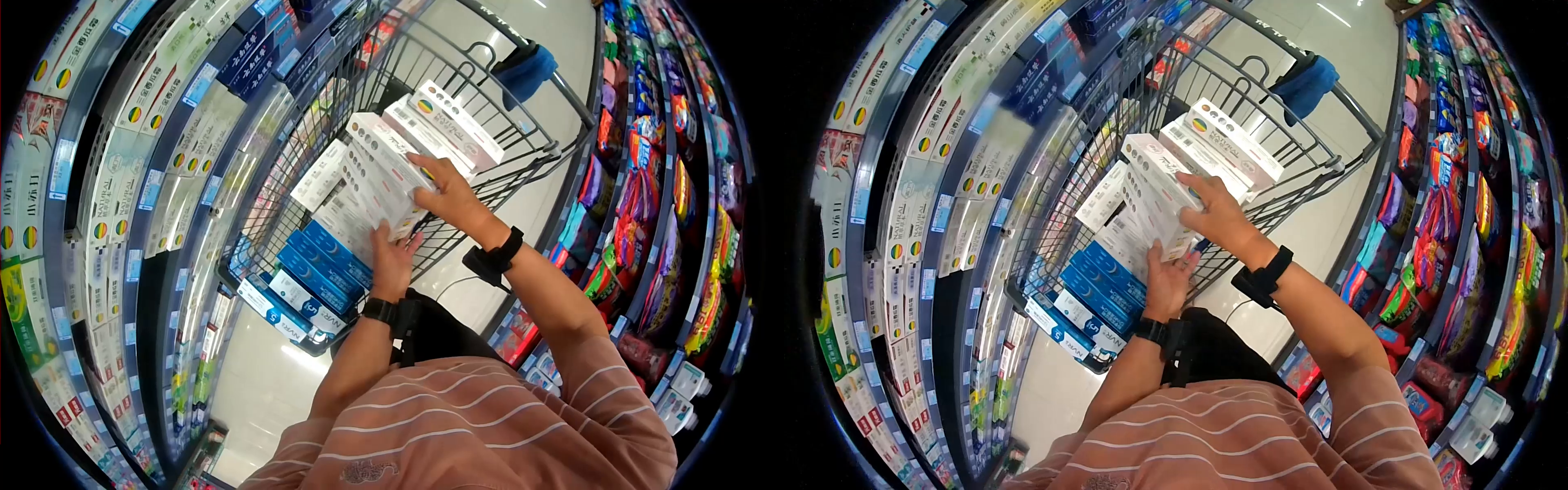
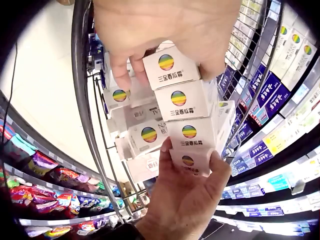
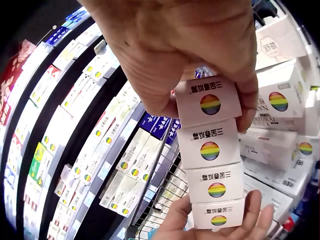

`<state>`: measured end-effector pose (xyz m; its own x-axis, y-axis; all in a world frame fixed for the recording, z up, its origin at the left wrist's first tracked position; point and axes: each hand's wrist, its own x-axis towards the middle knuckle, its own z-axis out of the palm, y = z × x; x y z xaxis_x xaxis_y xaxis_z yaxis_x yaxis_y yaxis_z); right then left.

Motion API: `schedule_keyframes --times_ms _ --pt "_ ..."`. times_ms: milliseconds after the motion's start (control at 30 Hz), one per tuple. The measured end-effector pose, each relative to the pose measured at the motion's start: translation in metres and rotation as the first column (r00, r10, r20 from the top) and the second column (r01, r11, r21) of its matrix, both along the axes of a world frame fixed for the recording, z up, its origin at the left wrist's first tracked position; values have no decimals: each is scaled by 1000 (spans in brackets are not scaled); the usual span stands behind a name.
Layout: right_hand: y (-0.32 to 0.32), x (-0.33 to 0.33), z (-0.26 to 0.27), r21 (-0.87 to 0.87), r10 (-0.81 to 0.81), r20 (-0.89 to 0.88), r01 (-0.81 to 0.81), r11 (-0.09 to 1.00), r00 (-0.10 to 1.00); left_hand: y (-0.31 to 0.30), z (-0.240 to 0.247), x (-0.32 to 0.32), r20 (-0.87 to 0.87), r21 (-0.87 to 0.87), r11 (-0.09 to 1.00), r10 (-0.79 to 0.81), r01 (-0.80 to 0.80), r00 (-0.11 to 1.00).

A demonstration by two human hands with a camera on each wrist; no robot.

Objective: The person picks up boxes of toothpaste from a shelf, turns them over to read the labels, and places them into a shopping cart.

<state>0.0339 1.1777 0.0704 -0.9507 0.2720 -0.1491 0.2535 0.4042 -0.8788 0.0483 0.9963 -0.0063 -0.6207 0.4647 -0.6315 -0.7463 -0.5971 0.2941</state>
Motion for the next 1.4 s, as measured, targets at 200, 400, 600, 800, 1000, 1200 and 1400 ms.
schedule_keyframes --times_ms 200,400,600,800,1000,1200,1400 --pt "6 8 5 127 -19 98 6 992 995 -2 -15 -16 -87 -385 848 -426 364 900" --pt "10 30 -26 517 37 -11 -26 856 999 15 -30 -53 -107 -710 575 -658 406 746" --pt "6 23 -8 734 24 18 -29 678 1000 22 -66 -54 -260 -907 407 -740 105 621" --pt "5 18 -2 702 -26 112 -61 710 993 16 -65 -69 -202 -952 294 -803 78 561" --pt "20 26 -33 711 75 21 -68 699 997 16 -74 -81 -203 -899 377 -809 222 551" --pt "5 16 6 656 27 24 -36 754 999 -31 -36 -102 -279 -907 403 -790 119 546" --pt "-47 31 27 301 118 -10 -110 947 993 -155 72 -131 -510 -781 594 -432 -190 744"
